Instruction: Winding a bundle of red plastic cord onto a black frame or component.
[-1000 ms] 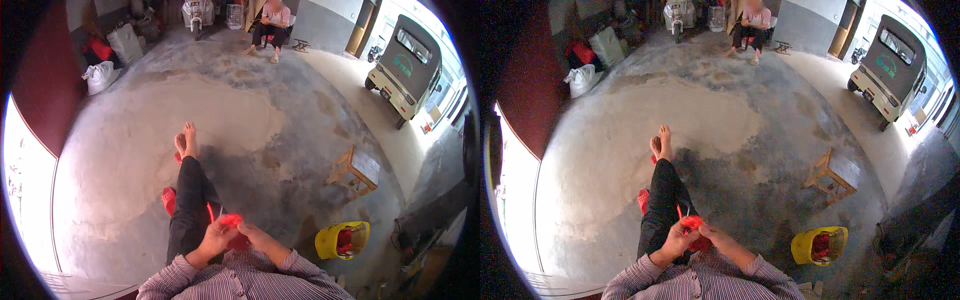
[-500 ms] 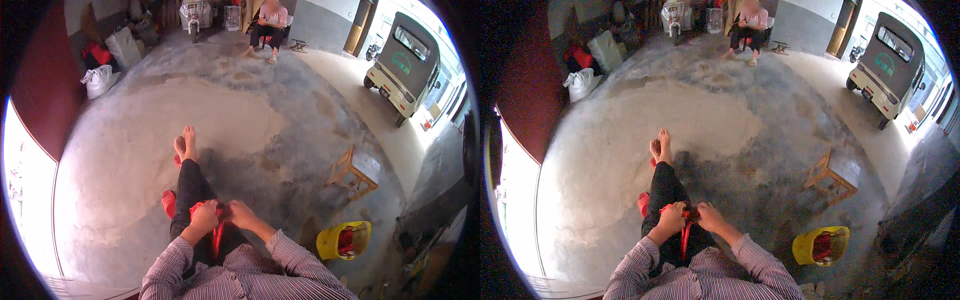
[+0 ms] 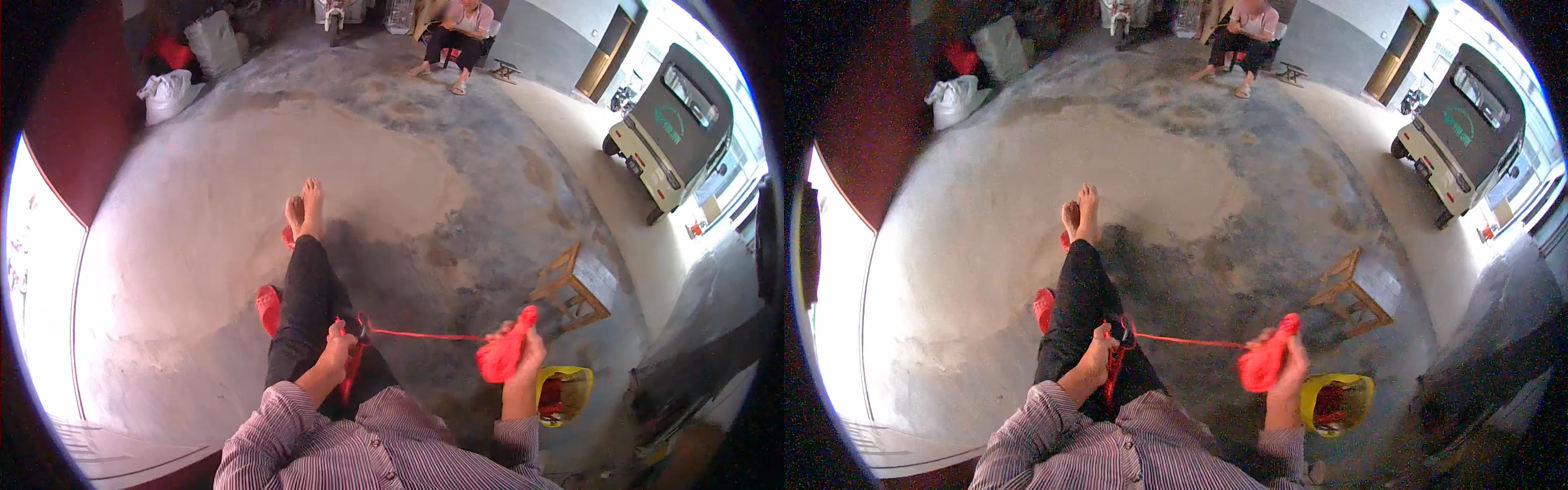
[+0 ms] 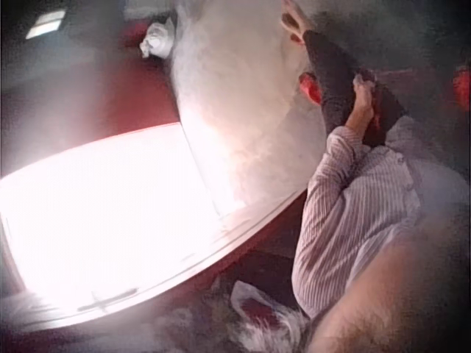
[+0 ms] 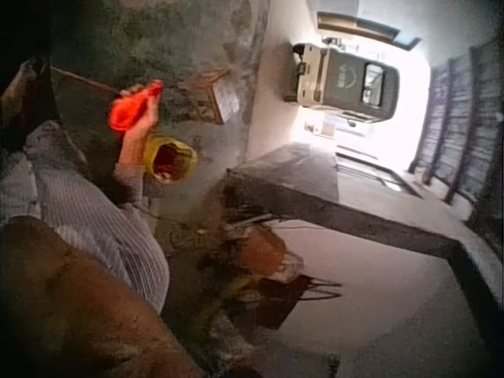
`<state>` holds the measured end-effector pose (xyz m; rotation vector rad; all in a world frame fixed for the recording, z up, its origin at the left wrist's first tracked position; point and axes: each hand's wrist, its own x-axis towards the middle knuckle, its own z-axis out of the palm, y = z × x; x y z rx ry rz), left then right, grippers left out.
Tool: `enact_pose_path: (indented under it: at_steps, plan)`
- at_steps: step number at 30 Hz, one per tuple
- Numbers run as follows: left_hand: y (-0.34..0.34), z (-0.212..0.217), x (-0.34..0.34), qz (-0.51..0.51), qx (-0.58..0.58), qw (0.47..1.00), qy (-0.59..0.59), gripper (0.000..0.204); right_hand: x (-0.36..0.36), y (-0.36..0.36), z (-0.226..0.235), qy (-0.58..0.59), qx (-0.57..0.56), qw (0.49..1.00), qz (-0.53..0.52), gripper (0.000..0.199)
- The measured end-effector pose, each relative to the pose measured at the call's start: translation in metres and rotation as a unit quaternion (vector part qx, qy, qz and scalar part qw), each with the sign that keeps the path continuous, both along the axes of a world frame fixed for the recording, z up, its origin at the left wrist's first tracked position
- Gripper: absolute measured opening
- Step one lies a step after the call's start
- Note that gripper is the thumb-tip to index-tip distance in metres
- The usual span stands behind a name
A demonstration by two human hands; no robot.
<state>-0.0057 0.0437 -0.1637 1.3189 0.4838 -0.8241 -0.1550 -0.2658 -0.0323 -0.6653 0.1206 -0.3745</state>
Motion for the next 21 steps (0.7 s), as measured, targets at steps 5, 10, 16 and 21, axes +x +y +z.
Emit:
enact_pose_path:
  at_steps: [5,10,16,21]
  plan:
    - [-0.004,0.006,-0.009,0.035,-0.102,0.993,0.036,0.056,0.014,0.001,-0.034,-0.065,0.052,0.99,0.116,0.018]
    - [-0.007,0.017,-0.012,0.025,-0.014,1.0,-0.006,0.064,0.055,0.096,-0.086,0.219,-0.198,0.948,0.122,0.02]
    - [-0.005,0.015,-0.006,0.024,-0.03,0.998,-0.048,0.071,0.088,0.146,-0.084,0.211,-0.284,0.886,0.299,0.012]
    - [-0.003,0.021,-0.005,-0.012,0.01,0.999,-0.034,0.073,0.065,0.13,-0.048,0.215,-0.211,0.917,0.263,0.011]
